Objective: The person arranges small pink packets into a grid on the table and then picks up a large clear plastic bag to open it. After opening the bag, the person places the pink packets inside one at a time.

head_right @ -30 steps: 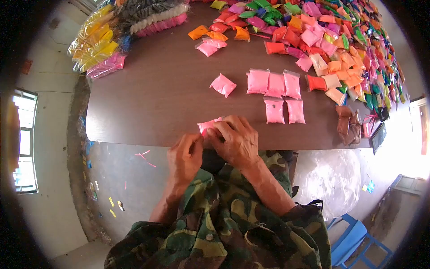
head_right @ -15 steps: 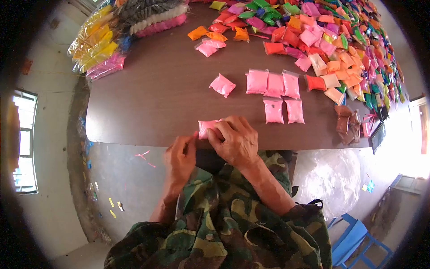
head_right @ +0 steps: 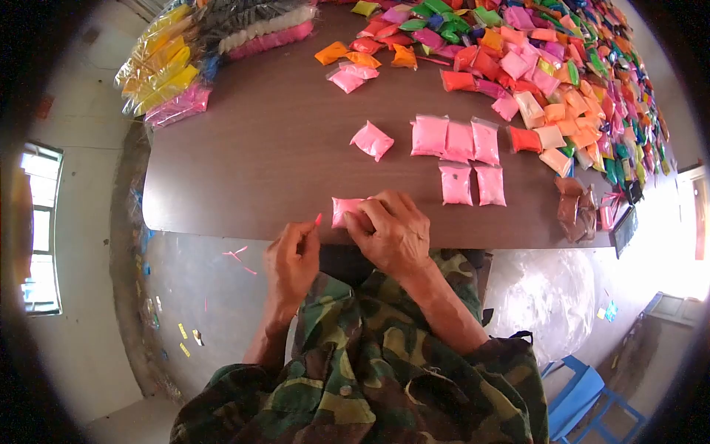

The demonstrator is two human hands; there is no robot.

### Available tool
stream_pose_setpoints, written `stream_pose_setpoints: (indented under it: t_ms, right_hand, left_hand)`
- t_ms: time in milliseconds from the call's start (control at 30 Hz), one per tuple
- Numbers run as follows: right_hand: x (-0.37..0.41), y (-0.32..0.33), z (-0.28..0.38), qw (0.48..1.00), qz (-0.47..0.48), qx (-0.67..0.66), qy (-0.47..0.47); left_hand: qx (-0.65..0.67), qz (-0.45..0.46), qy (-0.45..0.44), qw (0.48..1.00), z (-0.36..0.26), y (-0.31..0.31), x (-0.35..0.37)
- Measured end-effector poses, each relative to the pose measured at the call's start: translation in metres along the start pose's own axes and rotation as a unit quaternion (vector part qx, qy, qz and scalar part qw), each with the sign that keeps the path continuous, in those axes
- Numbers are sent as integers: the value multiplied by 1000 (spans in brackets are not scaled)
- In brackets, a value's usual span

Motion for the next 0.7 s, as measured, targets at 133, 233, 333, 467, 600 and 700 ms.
stream_pose_setpoints:
  t_ms: [133, 233, 333, 467, 600, 700]
  right_hand:
    - [1, 2, -1, 1000, -6, 2, 1]
    - [2, 3, 0, 1000, -23, -7, 11]
    - [1, 2, 1, 1000, -14, -5, 10]
    - [3, 3, -1, 1000, -6, -5, 21]
    - [3, 4, 2, 999, -7, -16, 33]
    - [2, 8, 5, 998, 3, -31, 56]
  left_hand:
    - [11, 31, -10, 999, -20, -14, 6]
    - [-3, 16, 24, 1000, -2, -17, 8]
    - [-39, 10, 30, 999, 9, -9, 5]
    - [10, 1, 17, 1000, -3, -5, -6]
    - [22, 56, -16, 998, -25, -19, -20]
    - [-16, 78, -38, 996, -18, -28, -23]
Point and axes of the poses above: each hand's wrist, its own x-axis away from the middle knuckle, its own y-axis out of the back of the hand, z = x × y, the point moved 8 cm from there along -x, towards the middle knuckle, and after that the axes turned 8 degrees about -z, right-handed, at the moved point
